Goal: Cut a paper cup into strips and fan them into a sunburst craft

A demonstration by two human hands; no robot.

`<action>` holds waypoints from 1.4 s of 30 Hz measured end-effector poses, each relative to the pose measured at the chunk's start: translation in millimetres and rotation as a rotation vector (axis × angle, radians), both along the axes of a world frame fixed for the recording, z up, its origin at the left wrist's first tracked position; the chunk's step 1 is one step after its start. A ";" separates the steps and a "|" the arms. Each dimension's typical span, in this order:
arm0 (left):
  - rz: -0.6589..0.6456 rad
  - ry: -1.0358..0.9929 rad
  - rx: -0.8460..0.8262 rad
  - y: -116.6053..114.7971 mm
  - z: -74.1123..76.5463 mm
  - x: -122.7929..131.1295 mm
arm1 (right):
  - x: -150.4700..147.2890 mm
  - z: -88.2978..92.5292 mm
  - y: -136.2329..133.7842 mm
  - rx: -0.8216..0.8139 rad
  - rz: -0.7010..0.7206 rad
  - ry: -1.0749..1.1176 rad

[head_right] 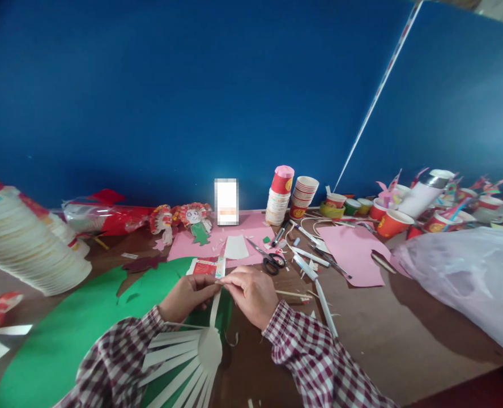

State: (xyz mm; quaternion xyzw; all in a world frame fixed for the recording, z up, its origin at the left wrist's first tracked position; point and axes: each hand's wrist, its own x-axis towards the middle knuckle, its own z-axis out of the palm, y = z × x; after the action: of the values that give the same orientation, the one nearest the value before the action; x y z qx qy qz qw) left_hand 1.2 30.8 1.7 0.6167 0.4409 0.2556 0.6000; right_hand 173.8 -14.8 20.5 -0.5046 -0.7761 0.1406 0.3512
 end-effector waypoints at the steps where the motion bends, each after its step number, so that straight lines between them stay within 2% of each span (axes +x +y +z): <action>1: -0.003 0.011 -0.003 0.1 0.8 0.1 | -0.1 -0.1 0.0 0.003 0.000 0.004; 6: -0.040 0.061 -0.034 -0.8 3.1 1.0 | 0.5 1.2 0.2 -0.004 -0.008 0.022; 12: 0.010 -0.008 -0.043 -2.2 -0.9 3.1 | 2.1 0.8 2.6 -0.053 -0.015 0.009; 25: -0.013 -0.020 -0.041 -2.5 1.0 4.0 | 1.4 2.7 1.8 -0.086 -0.016 0.022; 34: -0.032 -0.052 -0.074 -3.8 4.6 2.1 | 0.0 6.9 -1.2 0.017 0.004 -0.003; 39: 0.048 -0.070 -0.124 -4.3 4.1 2.9 | -1.8 8.3 -2.2 0.073 -0.006 -0.060; 42: 0.050 -0.034 -0.110 -5.0 4.6 3.4 | -2.7 6.7 -2.9 0.095 -0.022 -0.101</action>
State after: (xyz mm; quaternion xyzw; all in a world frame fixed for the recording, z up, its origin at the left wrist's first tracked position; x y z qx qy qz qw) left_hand 4.6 25.8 6.3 0.5671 0.4593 0.2563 0.6338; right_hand 171.1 -17.8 27.2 -0.5021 -0.7931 0.0743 0.3367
